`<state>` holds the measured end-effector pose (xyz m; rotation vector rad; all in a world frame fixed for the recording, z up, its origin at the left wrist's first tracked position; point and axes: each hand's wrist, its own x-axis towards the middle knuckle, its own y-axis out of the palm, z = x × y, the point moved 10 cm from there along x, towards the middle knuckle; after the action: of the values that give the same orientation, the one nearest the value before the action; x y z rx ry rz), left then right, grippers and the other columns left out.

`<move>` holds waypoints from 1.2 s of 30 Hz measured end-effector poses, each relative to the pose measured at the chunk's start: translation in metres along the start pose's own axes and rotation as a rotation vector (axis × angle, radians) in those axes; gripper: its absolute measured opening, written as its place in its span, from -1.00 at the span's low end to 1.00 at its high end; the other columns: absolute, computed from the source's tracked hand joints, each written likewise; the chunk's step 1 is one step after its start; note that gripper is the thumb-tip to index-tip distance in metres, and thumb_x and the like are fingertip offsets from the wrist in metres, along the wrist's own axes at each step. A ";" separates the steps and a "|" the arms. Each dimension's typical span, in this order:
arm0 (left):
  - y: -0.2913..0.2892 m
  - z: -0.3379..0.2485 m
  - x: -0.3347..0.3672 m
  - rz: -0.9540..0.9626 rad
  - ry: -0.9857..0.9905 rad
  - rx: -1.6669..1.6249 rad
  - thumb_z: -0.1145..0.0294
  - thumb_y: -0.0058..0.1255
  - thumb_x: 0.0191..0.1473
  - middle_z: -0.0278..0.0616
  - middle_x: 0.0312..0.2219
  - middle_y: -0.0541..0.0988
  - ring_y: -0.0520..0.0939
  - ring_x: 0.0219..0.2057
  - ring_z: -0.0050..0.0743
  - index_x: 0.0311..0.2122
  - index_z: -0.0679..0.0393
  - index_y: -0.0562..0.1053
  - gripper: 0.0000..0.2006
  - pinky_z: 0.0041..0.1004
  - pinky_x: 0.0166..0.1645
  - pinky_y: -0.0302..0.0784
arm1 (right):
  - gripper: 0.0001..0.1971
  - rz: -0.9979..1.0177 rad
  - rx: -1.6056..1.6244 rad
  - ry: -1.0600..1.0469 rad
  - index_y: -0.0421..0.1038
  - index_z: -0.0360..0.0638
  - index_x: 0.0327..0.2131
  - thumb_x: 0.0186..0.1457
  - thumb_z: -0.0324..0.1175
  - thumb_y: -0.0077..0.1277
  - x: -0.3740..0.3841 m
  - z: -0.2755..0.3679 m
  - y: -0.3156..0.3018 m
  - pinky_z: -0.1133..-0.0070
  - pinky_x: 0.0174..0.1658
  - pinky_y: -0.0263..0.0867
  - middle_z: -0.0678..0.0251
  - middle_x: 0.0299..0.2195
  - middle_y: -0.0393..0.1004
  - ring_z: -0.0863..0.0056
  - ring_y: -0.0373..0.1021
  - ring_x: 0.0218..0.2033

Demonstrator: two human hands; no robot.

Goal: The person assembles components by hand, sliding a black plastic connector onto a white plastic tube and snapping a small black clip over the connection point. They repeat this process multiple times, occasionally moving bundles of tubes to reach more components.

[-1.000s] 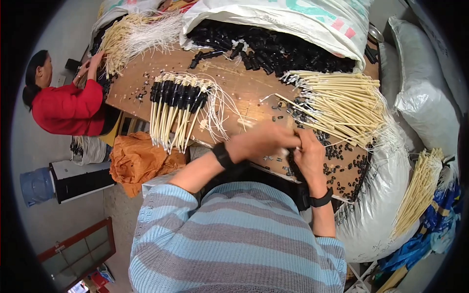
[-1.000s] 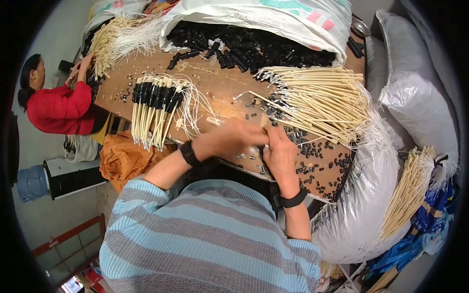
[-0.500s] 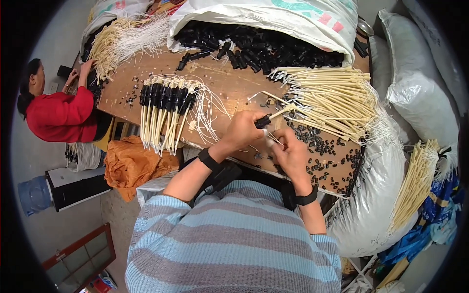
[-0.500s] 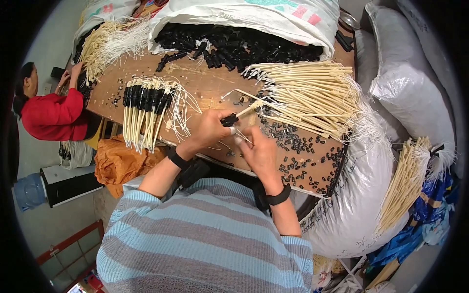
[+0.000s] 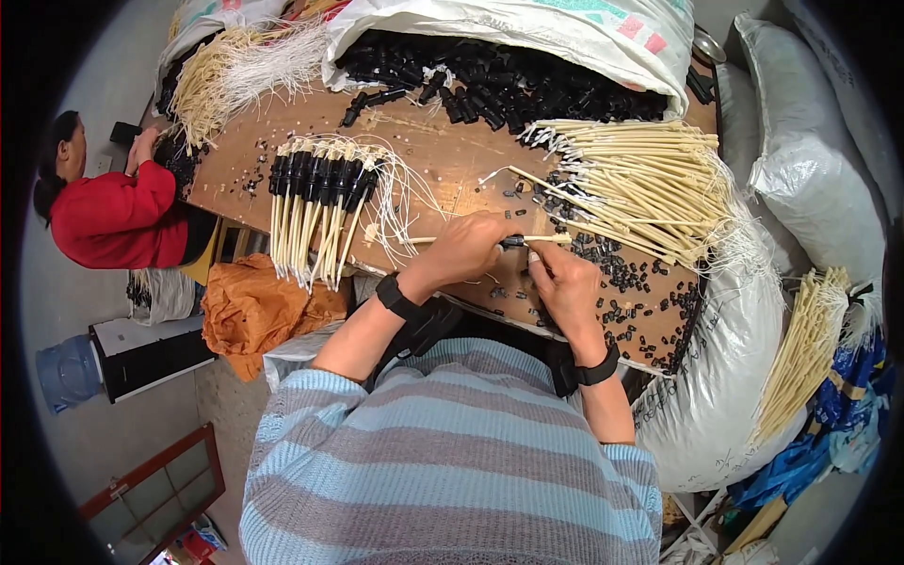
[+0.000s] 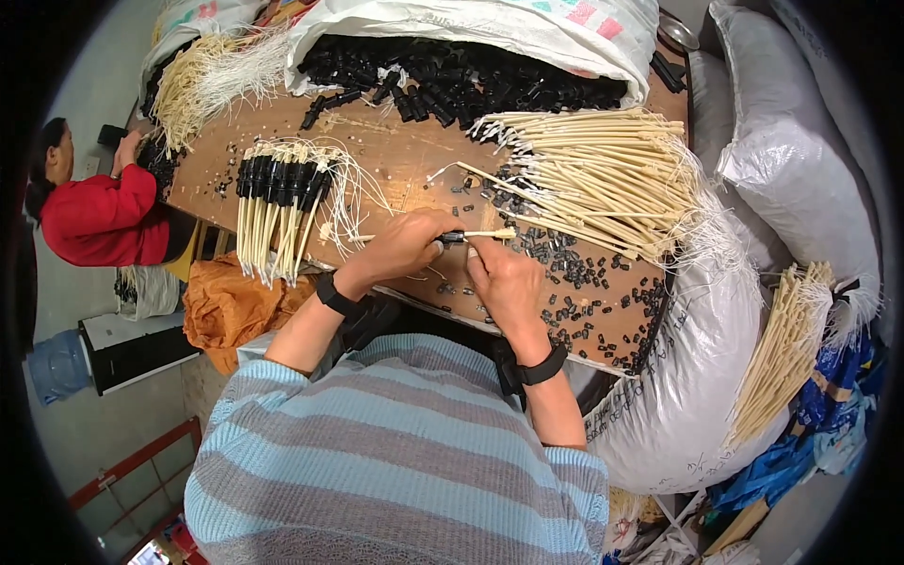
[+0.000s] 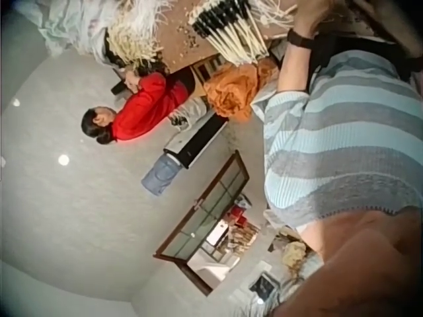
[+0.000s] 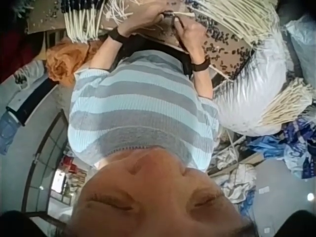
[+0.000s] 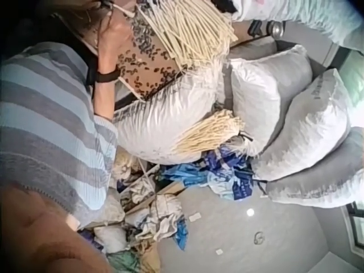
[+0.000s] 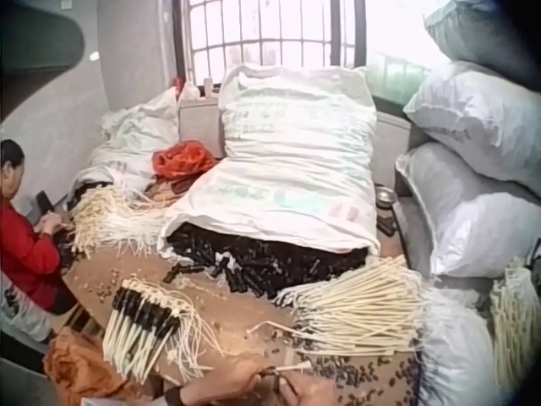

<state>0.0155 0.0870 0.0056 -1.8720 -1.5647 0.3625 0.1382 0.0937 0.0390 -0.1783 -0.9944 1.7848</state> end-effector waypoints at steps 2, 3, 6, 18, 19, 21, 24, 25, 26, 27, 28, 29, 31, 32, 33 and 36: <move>0.010 -0.001 0.002 0.131 -0.055 0.042 0.63 -0.16 -0.21 0.00 -0.34 0.57 0.55 -0.25 0.07 -0.14 0.13 0.47 -0.58 -0.13 -0.13 0.43 | -0.86 0.014 0.033 -0.005 0.52 -0.13 -0.34 -0.02 -0.40 0.05 -0.001 0.001 0.002 0.40 -0.53 0.31 0.11 -0.61 0.46 0.19 0.43 -0.60; 0.010 -0.002 0.003 0.133 -0.055 0.040 0.63 -0.16 -0.21 0.00 -0.34 0.57 0.55 -0.25 0.07 -0.14 0.13 0.47 -0.58 -0.13 -0.13 0.43 | -0.86 0.028 0.051 0.035 0.51 -0.13 -0.33 -0.01 -0.41 0.04 -0.001 -0.003 0.004 0.38 -0.53 0.32 0.10 -0.59 0.47 0.16 0.43 -0.59; 0.012 -0.004 0.005 0.209 -0.105 -0.021 0.69 -0.16 -0.21 0.04 -0.27 0.56 0.54 -0.17 0.08 -0.11 0.22 0.42 -0.56 -0.19 -0.07 0.43 | -0.85 0.084 0.094 0.035 0.47 -0.16 -0.28 0.02 -0.44 0.02 0.000 -0.003 0.008 0.40 -0.49 0.33 0.09 -0.56 0.47 0.13 0.44 -0.56; -0.025 -0.017 0.009 -0.118 0.051 -0.138 0.70 0.06 -0.26 -0.24 -0.48 0.56 0.58 -0.40 -0.39 -0.44 0.23 0.52 -0.82 -0.48 -0.30 0.49 | -0.89 0.128 0.033 0.020 0.42 -0.17 -0.29 0.07 -0.44 0.05 -0.004 0.006 0.011 0.41 -0.51 0.29 0.12 -0.58 0.43 0.16 0.42 -0.57; -0.028 -0.020 0.007 -0.148 0.077 -0.171 0.70 0.07 -0.26 -0.25 -0.48 0.55 0.58 -0.40 -0.39 -0.46 0.23 0.52 -0.83 -0.48 -0.31 0.49 | -0.90 0.130 0.048 0.017 0.42 -0.17 -0.30 0.08 -0.44 0.04 -0.005 0.006 0.010 0.42 -0.52 0.29 0.12 -0.58 0.44 0.16 0.42 -0.57; -0.031 -0.023 0.004 -0.175 0.103 -0.206 0.70 0.07 -0.27 -0.26 -0.49 0.55 0.58 -0.40 -0.38 -0.47 0.22 0.52 -0.83 -0.48 -0.31 0.50 | -0.91 0.131 0.063 0.017 0.42 -0.17 -0.30 0.09 -0.44 0.04 -0.007 0.005 0.009 0.43 -0.52 0.29 0.13 -0.58 0.44 0.15 0.42 -0.58; -0.030 -0.027 0.005 -0.133 0.110 -0.238 0.72 0.06 -0.27 -0.28 -0.49 0.55 0.58 -0.40 -0.40 -0.48 0.21 0.52 -0.82 -0.48 -0.31 0.49 | -0.89 0.113 0.045 -0.014 0.43 -0.19 -0.28 0.09 -0.44 0.04 -0.005 0.009 0.008 0.46 -0.52 0.30 0.14 -0.57 0.45 0.25 0.43 -0.60; -0.033 -0.029 0.004 -0.161 0.132 -0.276 0.72 0.05 -0.27 -0.28 -0.49 0.55 0.58 -0.40 -0.41 -0.48 0.20 0.52 -0.82 -0.49 -0.31 0.49 | -0.89 0.074 0.199 0.038 0.45 -0.19 -0.27 0.09 -0.45 0.04 -0.003 0.007 0.006 0.50 -0.52 0.29 0.16 -0.58 0.45 0.33 0.41 -0.62; -0.037 -0.030 0.004 -0.188 0.154 -0.314 0.73 0.04 -0.26 -0.28 -0.49 0.54 0.58 -0.39 -0.42 -0.49 0.20 0.52 -0.82 -0.49 -0.31 0.49 | -0.87 0.035 0.354 0.090 0.48 -0.20 -0.26 0.09 -0.46 0.05 -0.003 0.003 0.003 0.53 -0.53 0.28 0.18 -0.59 0.45 0.40 0.40 -0.64; -0.037 -0.032 0.004 -0.186 0.156 -0.314 0.73 0.04 -0.26 -0.28 -0.49 0.54 0.58 -0.39 -0.42 -0.49 0.20 0.52 -0.82 -0.49 -0.31 0.49 | -0.87 0.032 0.353 0.091 0.48 -0.20 -0.26 0.09 -0.46 0.05 -0.004 0.000 0.002 0.53 -0.53 0.28 0.18 -0.59 0.45 0.40 0.40 -0.64; -0.032 -0.037 0.003 -0.113 0.187 -0.321 0.73 0.03 -0.26 -0.27 -0.48 0.54 0.57 -0.39 -0.42 -0.47 0.20 0.52 -0.81 -0.49 -0.30 0.49 | -0.86 0.110 0.298 0.089 0.49 -0.21 -0.26 0.09 -0.45 0.05 -0.007 -0.001 0.009 0.56 -0.53 0.26 0.19 -0.59 0.45 0.47 0.38 -0.64; -0.026 -0.042 0.003 -0.039 0.218 -0.328 0.73 0.03 -0.25 -0.26 -0.48 0.54 0.57 -0.38 -0.42 -0.45 0.21 0.52 -0.81 -0.48 -0.30 0.48 | -0.85 0.187 0.242 0.088 0.50 -0.22 -0.25 0.08 -0.45 0.06 -0.010 -0.002 0.017 0.59 -0.53 0.24 0.20 -0.60 0.44 0.53 0.35 -0.64; -0.018 -0.014 0.007 -0.073 0.092 -0.246 0.73 0.01 -0.24 -0.25 -0.47 0.54 0.56 -0.38 -0.41 -0.42 0.22 0.52 -0.80 -0.47 -0.29 0.48 | -0.85 0.126 0.215 0.162 0.51 -0.23 -0.26 0.07 -0.45 0.05 -0.014 -0.010 0.015 0.61 -0.53 0.22 0.25 -0.63 0.42 0.58 0.32 -0.65; -0.018 0.006 0.012 -0.113 -0.036 -0.162 0.73 0.00 -0.23 -0.24 -0.45 0.53 0.56 -0.38 -0.40 -0.40 0.23 0.52 -0.78 -0.45 -0.29 0.47 | -0.85 0.070 0.190 0.233 0.51 -0.24 -0.27 0.07 -0.45 0.04 -0.016 -0.018 0.012 0.63 -0.54 0.19 0.30 -0.66 0.41 0.63 0.28 -0.65; -0.016 0.012 0.019 -0.112 -0.033 -0.160 0.73 0.00 -0.23 -0.24 -0.45 0.53 0.56 -0.38 -0.40 -0.40 0.23 0.52 -0.78 -0.45 -0.29 0.47 | -0.85 0.066 0.190 0.233 0.51 -0.24 -0.27 0.07 -0.45 0.04 -0.017 -0.022 0.013 0.63 -0.54 0.19 0.30 -0.66 0.41 0.63 0.28 -0.65; -0.025 0.044 0.037 -0.251 -0.192 0.014 0.70 0.01 -0.21 -0.21 -0.43 0.52 0.54 -0.38 -0.39 -0.34 0.25 0.51 -0.76 -0.42 -0.30 0.46 | -0.86 0.074 0.321 0.449 0.50 -0.26 -0.30 0.06 -0.45 0.02 -0.027 -0.051 0.017 0.67 -0.54 0.15 0.43 -0.71 0.33 0.74 0.20 -0.65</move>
<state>-0.0210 0.1369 -0.0040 -1.6444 -1.8956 0.4481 0.1657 0.0964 -0.0140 -0.3966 -0.3820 1.8347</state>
